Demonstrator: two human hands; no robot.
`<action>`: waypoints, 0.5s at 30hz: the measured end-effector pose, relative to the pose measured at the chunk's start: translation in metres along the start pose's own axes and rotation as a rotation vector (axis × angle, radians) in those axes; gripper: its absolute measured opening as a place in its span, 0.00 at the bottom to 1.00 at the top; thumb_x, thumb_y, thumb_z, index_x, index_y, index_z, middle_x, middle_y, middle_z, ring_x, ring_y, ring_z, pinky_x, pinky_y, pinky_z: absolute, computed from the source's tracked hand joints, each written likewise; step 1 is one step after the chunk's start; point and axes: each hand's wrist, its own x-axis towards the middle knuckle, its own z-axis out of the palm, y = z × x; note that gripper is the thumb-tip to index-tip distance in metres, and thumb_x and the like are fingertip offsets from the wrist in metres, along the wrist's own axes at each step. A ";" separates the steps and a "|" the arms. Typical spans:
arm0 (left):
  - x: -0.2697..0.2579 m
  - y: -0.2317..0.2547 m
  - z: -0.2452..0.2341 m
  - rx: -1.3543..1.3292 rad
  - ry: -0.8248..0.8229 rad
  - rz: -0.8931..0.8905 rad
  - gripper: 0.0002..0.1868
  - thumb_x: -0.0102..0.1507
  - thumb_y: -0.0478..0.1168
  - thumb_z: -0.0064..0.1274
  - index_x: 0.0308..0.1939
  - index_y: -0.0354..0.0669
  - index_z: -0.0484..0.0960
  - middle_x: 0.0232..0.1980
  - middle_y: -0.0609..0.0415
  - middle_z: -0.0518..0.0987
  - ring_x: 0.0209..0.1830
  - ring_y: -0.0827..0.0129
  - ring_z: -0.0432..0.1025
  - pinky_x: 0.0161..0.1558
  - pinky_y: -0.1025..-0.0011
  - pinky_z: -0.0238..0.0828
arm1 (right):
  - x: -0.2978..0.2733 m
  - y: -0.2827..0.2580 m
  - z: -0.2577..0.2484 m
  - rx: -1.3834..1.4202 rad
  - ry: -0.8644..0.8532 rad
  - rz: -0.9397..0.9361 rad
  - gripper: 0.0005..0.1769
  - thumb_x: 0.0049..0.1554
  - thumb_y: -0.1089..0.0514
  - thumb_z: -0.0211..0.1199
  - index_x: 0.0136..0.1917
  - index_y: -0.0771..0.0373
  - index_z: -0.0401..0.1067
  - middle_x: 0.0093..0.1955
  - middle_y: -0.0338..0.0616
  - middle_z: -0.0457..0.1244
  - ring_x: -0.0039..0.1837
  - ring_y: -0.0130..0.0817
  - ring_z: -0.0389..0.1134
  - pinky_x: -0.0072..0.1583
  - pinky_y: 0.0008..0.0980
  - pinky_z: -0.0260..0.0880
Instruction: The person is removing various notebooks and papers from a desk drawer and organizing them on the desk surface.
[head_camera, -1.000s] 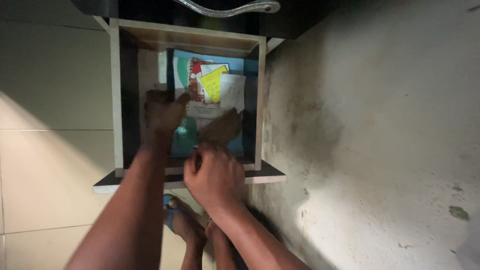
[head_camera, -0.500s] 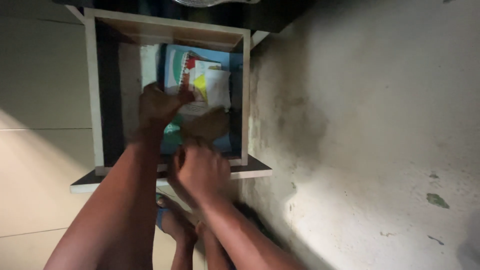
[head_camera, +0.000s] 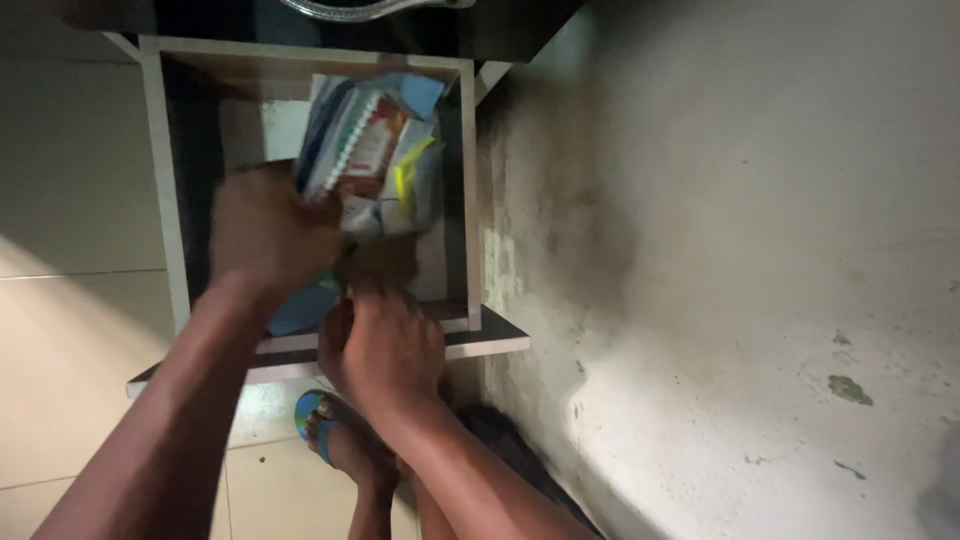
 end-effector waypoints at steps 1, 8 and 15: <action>-0.007 0.003 -0.011 0.024 -0.029 -0.004 0.16 0.62 0.48 0.62 0.37 0.36 0.87 0.31 0.37 0.83 0.30 0.51 0.80 0.33 0.58 0.77 | 0.000 -0.001 -0.001 -0.009 -0.017 0.011 0.12 0.51 0.53 0.63 0.47 0.60 0.73 0.47 0.53 0.67 0.49 0.56 0.70 0.50 0.56 0.69; -0.052 0.029 -0.068 -0.043 0.080 -0.049 0.12 0.65 0.43 0.60 0.39 0.35 0.86 0.32 0.42 0.83 0.25 0.60 0.79 0.26 0.64 0.74 | 0.002 -0.007 -0.011 0.029 -0.021 0.018 0.10 0.54 0.54 0.61 0.46 0.62 0.72 0.47 0.54 0.67 0.46 0.56 0.70 0.46 0.53 0.70; -0.086 0.058 -0.106 -0.236 0.496 0.353 0.16 0.69 0.26 0.56 0.61 0.26 0.76 0.56 0.37 0.82 0.56 0.57 0.79 0.57 0.63 0.78 | 0.003 -0.004 -0.010 0.029 -0.021 0.023 0.09 0.56 0.54 0.60 0.46 0.61 0.71 0.43 0.52 0.68 0.44 0.54 0.71 0.46 0.51 0.71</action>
